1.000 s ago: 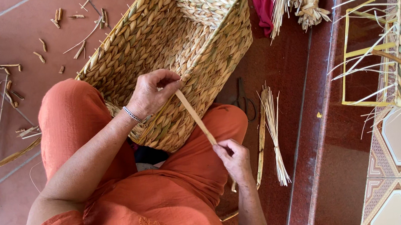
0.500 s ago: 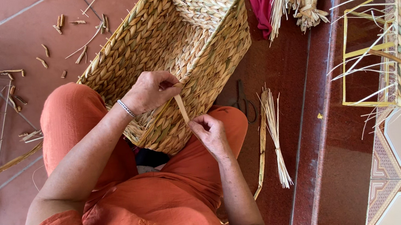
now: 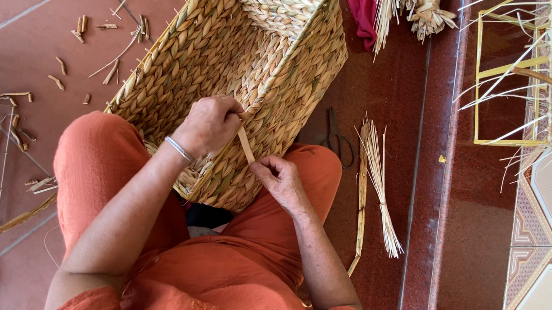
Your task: The person sits on the floor with a woven water hyacinth basket on their lap and weaves flat palm-leaf strips around the basket's rim, tucking and threading the strips along the edge to bind it. Near the end they pick up scissors and trim the strip ends, then set the basket down.
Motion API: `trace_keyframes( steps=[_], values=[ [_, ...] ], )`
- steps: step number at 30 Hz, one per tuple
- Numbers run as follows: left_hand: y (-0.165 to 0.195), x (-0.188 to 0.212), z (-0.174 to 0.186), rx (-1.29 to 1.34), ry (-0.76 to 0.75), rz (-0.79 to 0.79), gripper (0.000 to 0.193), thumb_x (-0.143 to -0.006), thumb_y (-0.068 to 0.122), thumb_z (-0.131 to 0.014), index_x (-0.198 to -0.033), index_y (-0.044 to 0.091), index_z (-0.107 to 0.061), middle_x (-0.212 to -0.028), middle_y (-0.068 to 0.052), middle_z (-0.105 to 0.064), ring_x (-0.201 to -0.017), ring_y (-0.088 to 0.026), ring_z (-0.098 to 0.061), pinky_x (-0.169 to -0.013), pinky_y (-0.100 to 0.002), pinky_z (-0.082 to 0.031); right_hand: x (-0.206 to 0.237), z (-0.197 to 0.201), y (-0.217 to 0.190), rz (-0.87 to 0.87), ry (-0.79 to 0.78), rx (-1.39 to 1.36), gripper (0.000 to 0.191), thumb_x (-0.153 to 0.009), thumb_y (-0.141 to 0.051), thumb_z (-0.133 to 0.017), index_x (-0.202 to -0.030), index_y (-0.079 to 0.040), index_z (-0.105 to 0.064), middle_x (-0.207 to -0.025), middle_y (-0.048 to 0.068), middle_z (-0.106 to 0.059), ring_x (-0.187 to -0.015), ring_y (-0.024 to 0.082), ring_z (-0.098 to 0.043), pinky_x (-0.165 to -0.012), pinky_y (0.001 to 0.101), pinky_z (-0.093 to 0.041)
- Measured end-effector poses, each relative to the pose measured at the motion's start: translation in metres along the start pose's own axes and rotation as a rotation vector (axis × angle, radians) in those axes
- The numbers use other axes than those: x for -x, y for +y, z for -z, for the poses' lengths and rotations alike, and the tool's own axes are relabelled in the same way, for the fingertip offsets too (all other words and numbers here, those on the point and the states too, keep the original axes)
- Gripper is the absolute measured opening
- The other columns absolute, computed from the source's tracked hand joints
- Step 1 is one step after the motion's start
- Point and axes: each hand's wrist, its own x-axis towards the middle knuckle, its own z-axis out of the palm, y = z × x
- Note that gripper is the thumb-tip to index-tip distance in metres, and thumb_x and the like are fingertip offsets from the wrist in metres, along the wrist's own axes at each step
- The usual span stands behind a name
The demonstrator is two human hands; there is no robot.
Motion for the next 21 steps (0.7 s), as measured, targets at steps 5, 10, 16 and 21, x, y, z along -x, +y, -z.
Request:
trace_keyframes(
  steps=[5,10,16,21],
  values=[
    [-0.021,-0.014,0.006,0.462,-0.277,0.339,0.021,-0.089,0.014,-0.062,-0.097,0.001,-0.076,-0.083,-0.012,-0.074,-0.067,-0.018,-0.069,-0.065,-0.033,-0.060,0.004,0.008,0.001,0.043,0.040,0.095,0.019,-0.097,-0.021,-0.070,-0.089,-0.003,-0.071,-0.069,0.002,-0.068,-0.050,0.007,-0.057,-0.038,0.0243,-0.044],
    [0.000,0.010,0.003,0.500,-0.037,0.287,0.022,-0.090,0.015,-0.069,-0.106,0.001,-0.074,-0.087,-0.011,-0.075,-0.071,-0.015,-0.070,-0.068,-0.030,-0.060,0.028,0.025,-0.005,0.185,0.202,0.221,0.021,-0.098,-0.017,-0.074,-0.085,-0.002,-0.069,-0.065,0.006,-0.068,-0.052,0.009,-0.057,-0.042,0.0262,-0.043],
    [0.028,0.039,-0.011,-0.241,0.222,-0.240,0.049,-0.086,0.014,-0.075,-0.129,-0.003,-0.058,-0.100,-0.017,-0.067,-0.090,-0.031,-0.067,-0.075,-0.040,-0.059,0.039,0.003,-0.005,0.174,0.211,0.243,0.021,-0.098,-0.020,-0.073,-0.086,-0.004,-0.066,-0.064,0.002,-0.068,-0.051,0.009,-0.062,-0.041,0.0254,-0.048],
    [0.028,0.048,-0.027,-0.400,0.167,-0.217,0.061,-0.082,0.000,-0.064,-0.140,-0.011,-0.049,-0.109,-0.021,-0.062,-0.096,-0.036,-0.063,-0.072,-0.042,-0.059,0.052,-0.014,-0.007,0.306,0.283,0.227,0.023,-0.100,-0.016,-0.073,-0.086,-0.001,-0.061,-0.063,0.006,-0.064,-0.051,0.012,-0.060,-0.046,0.0293,-0.046]
  ],
)
